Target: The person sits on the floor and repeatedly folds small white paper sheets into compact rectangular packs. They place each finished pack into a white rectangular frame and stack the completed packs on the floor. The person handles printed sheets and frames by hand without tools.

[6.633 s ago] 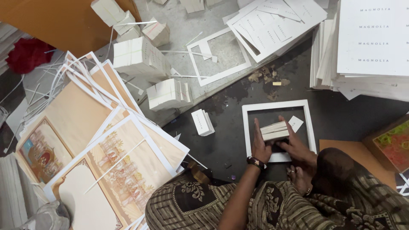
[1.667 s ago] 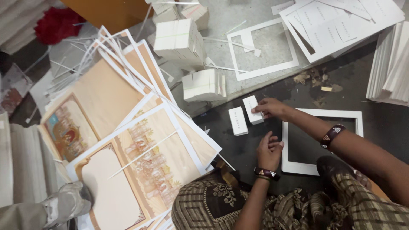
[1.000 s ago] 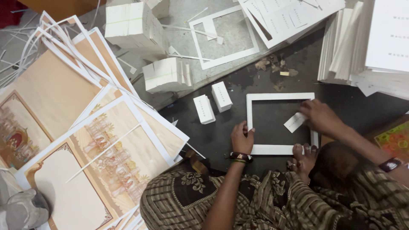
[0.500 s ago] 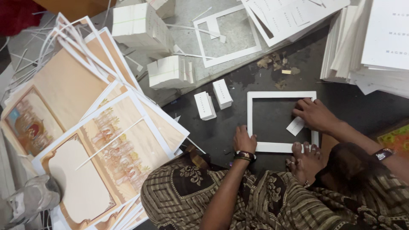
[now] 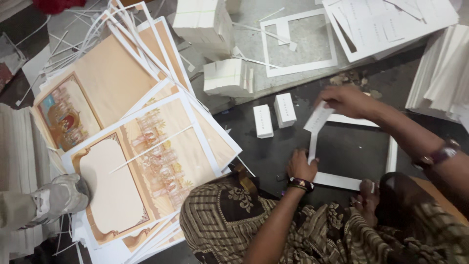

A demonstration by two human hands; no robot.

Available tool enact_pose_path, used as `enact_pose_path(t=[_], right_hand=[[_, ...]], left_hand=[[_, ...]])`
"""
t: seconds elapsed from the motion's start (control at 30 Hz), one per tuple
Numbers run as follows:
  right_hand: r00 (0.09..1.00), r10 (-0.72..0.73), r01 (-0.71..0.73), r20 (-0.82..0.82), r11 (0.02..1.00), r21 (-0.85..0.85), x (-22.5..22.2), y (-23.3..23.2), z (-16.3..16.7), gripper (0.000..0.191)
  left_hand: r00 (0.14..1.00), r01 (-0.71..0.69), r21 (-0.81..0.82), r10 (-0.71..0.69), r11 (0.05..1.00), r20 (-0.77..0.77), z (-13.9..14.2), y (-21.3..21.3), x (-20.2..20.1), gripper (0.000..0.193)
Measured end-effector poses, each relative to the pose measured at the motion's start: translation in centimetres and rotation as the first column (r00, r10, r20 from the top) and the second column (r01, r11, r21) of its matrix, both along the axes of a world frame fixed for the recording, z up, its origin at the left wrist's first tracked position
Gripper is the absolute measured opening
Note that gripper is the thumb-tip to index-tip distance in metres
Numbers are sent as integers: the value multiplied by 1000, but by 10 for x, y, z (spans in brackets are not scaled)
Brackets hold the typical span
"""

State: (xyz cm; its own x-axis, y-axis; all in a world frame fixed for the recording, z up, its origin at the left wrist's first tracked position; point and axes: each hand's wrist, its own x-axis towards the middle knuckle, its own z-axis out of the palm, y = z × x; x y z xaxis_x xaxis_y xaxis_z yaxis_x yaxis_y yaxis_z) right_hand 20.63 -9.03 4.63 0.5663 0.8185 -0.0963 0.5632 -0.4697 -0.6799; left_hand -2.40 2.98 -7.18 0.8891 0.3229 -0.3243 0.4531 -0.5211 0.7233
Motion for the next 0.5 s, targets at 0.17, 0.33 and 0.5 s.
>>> enact_pose_path(t=[0.17,0.33,0.5], right_hand=[[994,34,-43,-101,995,-87,27,95,0,27],[993,100,-86,58,975,-207,23,133,-14,28],[974,-40,54,223,997,-56,8,78,-30,36]], left_hand=[[999,-5,-39,4,999,-42,4,-3,-1,41],[997,-10,-41,7,999,-76,10,-7,0,41],[990,46,-37,-50,998,-131,13,-12,1,42]])
